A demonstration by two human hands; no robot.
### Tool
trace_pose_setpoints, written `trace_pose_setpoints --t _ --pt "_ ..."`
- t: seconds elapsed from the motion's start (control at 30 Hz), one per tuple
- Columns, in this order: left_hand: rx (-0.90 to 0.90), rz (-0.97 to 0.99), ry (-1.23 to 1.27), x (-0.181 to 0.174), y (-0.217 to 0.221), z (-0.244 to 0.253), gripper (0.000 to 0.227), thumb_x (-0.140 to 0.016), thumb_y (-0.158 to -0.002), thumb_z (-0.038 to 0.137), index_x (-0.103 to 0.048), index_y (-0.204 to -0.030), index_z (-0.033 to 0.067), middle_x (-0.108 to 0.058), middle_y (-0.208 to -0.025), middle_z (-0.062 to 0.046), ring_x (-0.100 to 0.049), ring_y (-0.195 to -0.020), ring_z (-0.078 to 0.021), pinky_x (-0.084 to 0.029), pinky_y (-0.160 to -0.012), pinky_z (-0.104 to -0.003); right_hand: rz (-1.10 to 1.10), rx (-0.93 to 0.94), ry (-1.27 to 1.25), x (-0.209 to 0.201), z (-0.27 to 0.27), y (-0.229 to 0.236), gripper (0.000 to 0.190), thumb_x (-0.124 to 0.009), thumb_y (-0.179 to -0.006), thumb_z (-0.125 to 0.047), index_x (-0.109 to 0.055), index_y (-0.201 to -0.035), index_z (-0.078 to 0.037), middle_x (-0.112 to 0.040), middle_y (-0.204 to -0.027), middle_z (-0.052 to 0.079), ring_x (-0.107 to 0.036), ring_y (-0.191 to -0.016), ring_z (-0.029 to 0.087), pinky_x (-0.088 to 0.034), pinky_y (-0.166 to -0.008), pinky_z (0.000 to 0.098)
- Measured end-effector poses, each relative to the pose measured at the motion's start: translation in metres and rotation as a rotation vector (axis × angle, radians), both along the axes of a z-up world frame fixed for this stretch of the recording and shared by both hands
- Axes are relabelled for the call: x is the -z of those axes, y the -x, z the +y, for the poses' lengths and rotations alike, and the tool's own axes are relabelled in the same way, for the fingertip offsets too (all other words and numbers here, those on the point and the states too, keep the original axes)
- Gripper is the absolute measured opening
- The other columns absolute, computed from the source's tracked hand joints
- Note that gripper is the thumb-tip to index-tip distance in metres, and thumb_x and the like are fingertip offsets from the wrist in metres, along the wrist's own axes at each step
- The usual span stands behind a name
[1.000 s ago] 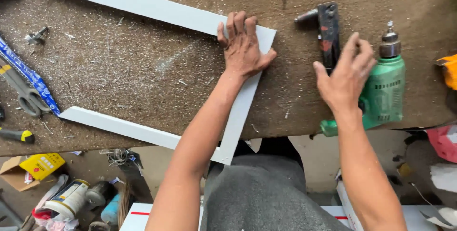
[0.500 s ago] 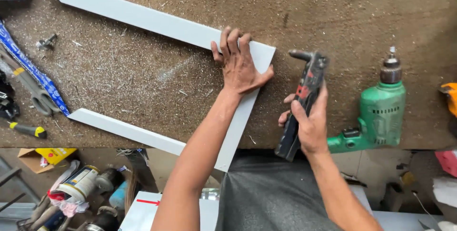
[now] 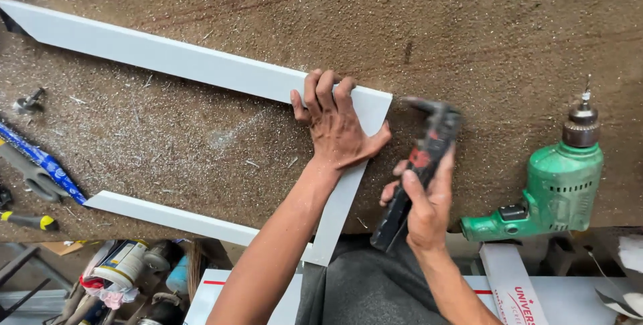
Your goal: Assembling an aluminum frame by aligning pieces, drilling holes, and installing rivets with a rivet gun.
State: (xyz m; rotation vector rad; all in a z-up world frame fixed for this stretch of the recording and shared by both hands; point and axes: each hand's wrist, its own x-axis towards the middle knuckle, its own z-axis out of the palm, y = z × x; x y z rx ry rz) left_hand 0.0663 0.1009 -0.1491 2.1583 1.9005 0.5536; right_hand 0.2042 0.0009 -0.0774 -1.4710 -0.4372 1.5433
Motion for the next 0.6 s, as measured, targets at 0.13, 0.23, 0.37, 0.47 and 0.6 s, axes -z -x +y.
trace_pose_setpoints --t 0.13,0.23,0.37,0.47,0.6 --pt "0.001 -0.007 -0.011 -0.002 0.001 0.003 0.074 -0.080 -0.064 0.057 -0.047 -0.114 0.0147 -0.042 -0.119 -0.012 -0.029 -0.135 -0.0382 0.003 -0.111 -0.061 -0.034 0.065 0.017 0.001 0.000 0.006 0.080 -0.050 -0.103 -0.022 -0.001 -0.166 -0.023 -0.056 -0.097 0.012 -0.067 -0.060 0.017 -0.067 -0.051 0.0333" --pt "0.001 -0.015 -0.012 -0.004 0.001 0.004 0.072 -0.081 -0.064 0.054 -0.047 -0.114 0.0142 -0.042 -0.119 -0.013 -0.029 -0.135 -0.0382 0.002 -0.111 -0.060 -0.015 -0.020 0.007 0.001 0.004 -0.002 0.081 -0.053 -0.100 -0.021 -0.005 -0.165 -0.022 -0.057 -0.093 0.011 -0.068 -0.059 0.016 -0.067 -0.050 0.0319" --pt "0.006 -0.022 -0.020 -0.001 0.001 0.005 0.071 -0.080 -0.064 0.055 -0.048 -0.113 0.0141 -0.043 -0.119 -0.014 -0.029 -0.134 -0.0381 0.002 -0.112 -0.060 -0.084 0.180 0.029 0.009 -0.011 0.001 0.079 -0.049 -0.104 -0.025 0.000 -0.167 -0.027 -0.055 -0.100 0.012 -0.067 -0.060 0.018 -0.066 -0.053 0.0326" --pt "0.001 -0.032 -0.009 -0.002 0.002 0.004 0.071 -0.081 -0.064 0.053 -0.048 -0.114 0.0137 -0.043 -0.119 -0.013 -0.031 -0.134 -0.0382 0.001 -0.112 -0.059 0.002 -0.002 0.001 -0.008 0.014 0.013 0.081 -0.054 -0.100 -0.023 -0.006 -0.165 -0.023 -0.055 -0.091 0.008 -0.065 -0.058 0.012 -0.066 -0.049 0.0303" --pt "-0.057 0.070 0.090 -0.010 0.001 0.002 0.077 -0.052 -0.075 0.073 -0.052 -0.123 0.0118 -0.047 -0.129 -0.012 -0.042 -0.135 -0.0357 -0.014 -0.117 -0.053 0.028 0.063 0.168 -0.012 0.009 0.003 0.088 -0.056 -0.098 -0.015 -0.004 -0.168 -0.026 -0.054 -0.095 0.016 -0.061 -0.057 0.022 -0.057 -0.052 0.0358"
